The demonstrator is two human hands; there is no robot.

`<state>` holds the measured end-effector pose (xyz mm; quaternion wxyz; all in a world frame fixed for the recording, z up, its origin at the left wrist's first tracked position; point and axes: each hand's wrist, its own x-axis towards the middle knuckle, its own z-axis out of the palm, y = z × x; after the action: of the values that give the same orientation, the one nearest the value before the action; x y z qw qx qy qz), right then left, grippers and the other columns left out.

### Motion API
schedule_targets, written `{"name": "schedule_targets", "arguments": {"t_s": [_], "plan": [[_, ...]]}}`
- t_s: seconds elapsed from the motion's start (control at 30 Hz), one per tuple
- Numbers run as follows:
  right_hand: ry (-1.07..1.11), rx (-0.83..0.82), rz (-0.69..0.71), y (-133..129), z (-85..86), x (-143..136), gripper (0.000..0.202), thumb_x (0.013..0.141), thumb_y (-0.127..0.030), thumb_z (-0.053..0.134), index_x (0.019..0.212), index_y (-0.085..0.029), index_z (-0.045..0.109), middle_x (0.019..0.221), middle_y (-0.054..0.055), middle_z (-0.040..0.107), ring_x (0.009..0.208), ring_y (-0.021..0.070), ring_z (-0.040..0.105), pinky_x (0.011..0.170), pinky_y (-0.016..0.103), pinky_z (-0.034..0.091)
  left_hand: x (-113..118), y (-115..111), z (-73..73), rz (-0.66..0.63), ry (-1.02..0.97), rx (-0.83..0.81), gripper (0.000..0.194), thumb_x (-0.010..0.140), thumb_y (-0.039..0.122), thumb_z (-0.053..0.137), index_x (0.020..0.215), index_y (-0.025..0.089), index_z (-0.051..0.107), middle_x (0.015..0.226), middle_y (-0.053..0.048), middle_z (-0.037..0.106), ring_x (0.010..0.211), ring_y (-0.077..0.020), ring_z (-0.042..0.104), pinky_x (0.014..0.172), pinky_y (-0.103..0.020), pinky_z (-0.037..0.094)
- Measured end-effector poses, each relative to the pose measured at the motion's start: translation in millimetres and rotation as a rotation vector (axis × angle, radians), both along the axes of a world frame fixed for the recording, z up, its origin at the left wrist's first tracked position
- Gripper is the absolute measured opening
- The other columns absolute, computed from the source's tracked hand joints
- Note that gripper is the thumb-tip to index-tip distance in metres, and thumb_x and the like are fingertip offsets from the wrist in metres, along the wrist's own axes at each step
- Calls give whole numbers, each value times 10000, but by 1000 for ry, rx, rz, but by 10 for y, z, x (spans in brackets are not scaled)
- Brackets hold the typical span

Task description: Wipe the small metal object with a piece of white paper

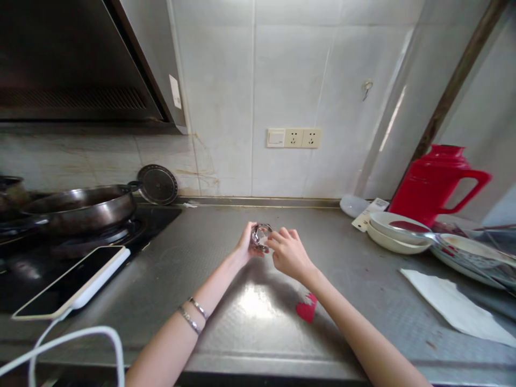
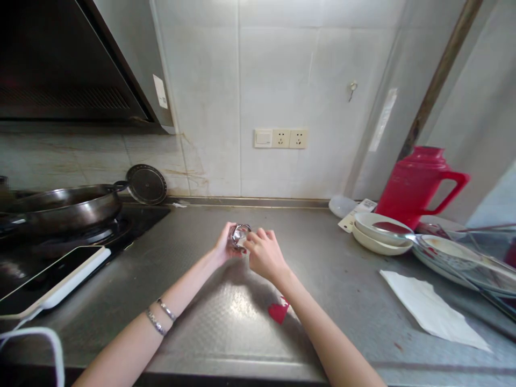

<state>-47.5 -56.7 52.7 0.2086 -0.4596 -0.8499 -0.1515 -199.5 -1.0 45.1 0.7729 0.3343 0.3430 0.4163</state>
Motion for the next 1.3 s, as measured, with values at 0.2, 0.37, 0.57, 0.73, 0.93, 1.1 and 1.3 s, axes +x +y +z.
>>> {"name": "schedule_targets", "arguments": {"t_s": [0.2,0.37,0.57,0.73,0.93,1.1,1.3], "plan": [[504,-395,166,18,-58,-116,234,650,-92,471,797,-173,635,916,43,586,706,136,548,631,250,433,79,-13,-112,165,-74,97,363,835,427,410,929,148,621,573,-2,584,392,-143,548,358,-224,381],[998,-876,335,-32,-87,-200,472,557,-128,450,995,-176,617,908,7,571,446,52,447,407,206,383,77,-33,-131,223,-76,111,358,830,470,421,857,166,609,585,2,582,423,-131,538,365,-209,336],[1486,-1072,541,-100,-3,-214,482,573,-129,555,1045,-216,593,993,16,618,513,58,534,407,160,379,117,-11,-158,207,-79,178,347,850,456,397,781,167,576,604,-7,586,469,-118,531,387,-197,347],[1718,-1034,429,-37,-6,-199,293,664,-304,708,905,-191,587,810,-8,611,546,99,619,405,159,409,164,30,-192,147,-36,299,325,834,409,412,963,171,592,666,-7,612,470,-113,534,344,-181,303],[1789,-1013,310,3,-26,-183,339,702,-451,736,834,-163,616,715,-12,609,495,79,601,381,150,419,148,-30,-166,90,90,441,370,828,426,417,1081,191,550,642,19,609,371,-90,481,319,-176,296],[1747,-975,249,14,24,-127,310,637,-347,783,841,-154,651,645,-5,634,474,66,555,441,159,438,151,-56,-127,104,55,372,385,847,426,395,1067,167,574,638,1,617,392,-109,519,321,-183,303],[1416,-352,138,92,84,141,227,757,-376,647,860,-176,672,650,1,634,541,120,536,476,219,398,12,3,-69,-58,28,94,491,857,520,342,1098,148,552,677,-83,670,477,-212,628,329,-216,338]]}}
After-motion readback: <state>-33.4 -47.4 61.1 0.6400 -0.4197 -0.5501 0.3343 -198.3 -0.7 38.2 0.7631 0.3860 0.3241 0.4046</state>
